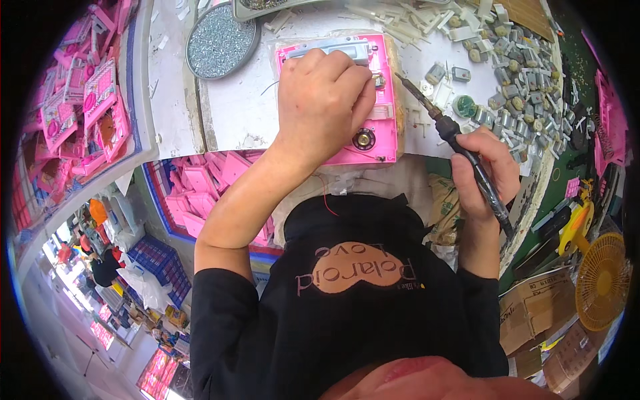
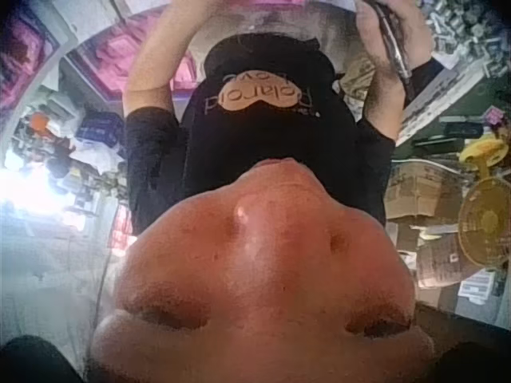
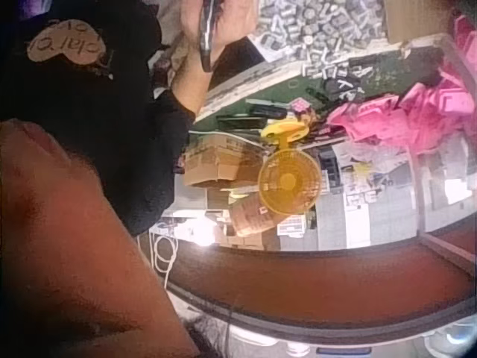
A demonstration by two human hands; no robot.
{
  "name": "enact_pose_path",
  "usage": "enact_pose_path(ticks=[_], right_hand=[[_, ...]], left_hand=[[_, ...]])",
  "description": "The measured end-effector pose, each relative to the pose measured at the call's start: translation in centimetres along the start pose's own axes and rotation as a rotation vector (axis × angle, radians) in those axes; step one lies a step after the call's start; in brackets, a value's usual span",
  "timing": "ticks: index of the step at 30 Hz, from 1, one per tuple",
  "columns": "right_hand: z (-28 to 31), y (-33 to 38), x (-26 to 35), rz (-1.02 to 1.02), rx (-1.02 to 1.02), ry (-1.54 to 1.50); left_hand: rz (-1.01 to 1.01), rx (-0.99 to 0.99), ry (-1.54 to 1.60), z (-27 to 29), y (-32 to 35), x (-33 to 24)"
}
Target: Assembling the internal components of a pink toy camera shell, including soldering wires and using a power screwdriver.
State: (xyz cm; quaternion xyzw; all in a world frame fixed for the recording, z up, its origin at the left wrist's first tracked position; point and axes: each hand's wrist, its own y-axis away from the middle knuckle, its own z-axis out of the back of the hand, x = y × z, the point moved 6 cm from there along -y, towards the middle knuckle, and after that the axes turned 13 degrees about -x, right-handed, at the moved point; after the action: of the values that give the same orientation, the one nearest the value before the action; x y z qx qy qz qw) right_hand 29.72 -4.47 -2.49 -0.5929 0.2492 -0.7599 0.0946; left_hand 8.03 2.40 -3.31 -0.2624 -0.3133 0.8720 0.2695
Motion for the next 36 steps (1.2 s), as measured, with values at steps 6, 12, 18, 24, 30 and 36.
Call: enact_pose_path(ticks=[6,12,18,24,30,36], right_hand=[[0.03,0.12,0.11,-0.019,0.007,0.003],[0.06,0.16,0.19,-0.003,0.015,0.011],[0.1,0.26,0.08,-0.032,0.015,0.003],[-0.1,0.04,-0.1,-0.002,0.011,-0.028],[-0.15,-0.15,-0.06,0.0,0.007,-0.04],[0.01,0.09,-0.17,-0.008,0.004,-0.025]], left_hand=[[0.003,0.011,-0.001,0.11,-0.03,-0.07],[0.03,0.074,-0.035,0.32,-0.18,-0.21],[0.032,0.067,-0.025,0.36,-0.23,-0.22],[0.029,0.077,-0.02,0.36,-0.24,-0.22],[0.028,0.075,-0.018,0.4,-0.3,-0.25],[0.02,0.063,-0.023,0.37,-0.34,-0.31]])
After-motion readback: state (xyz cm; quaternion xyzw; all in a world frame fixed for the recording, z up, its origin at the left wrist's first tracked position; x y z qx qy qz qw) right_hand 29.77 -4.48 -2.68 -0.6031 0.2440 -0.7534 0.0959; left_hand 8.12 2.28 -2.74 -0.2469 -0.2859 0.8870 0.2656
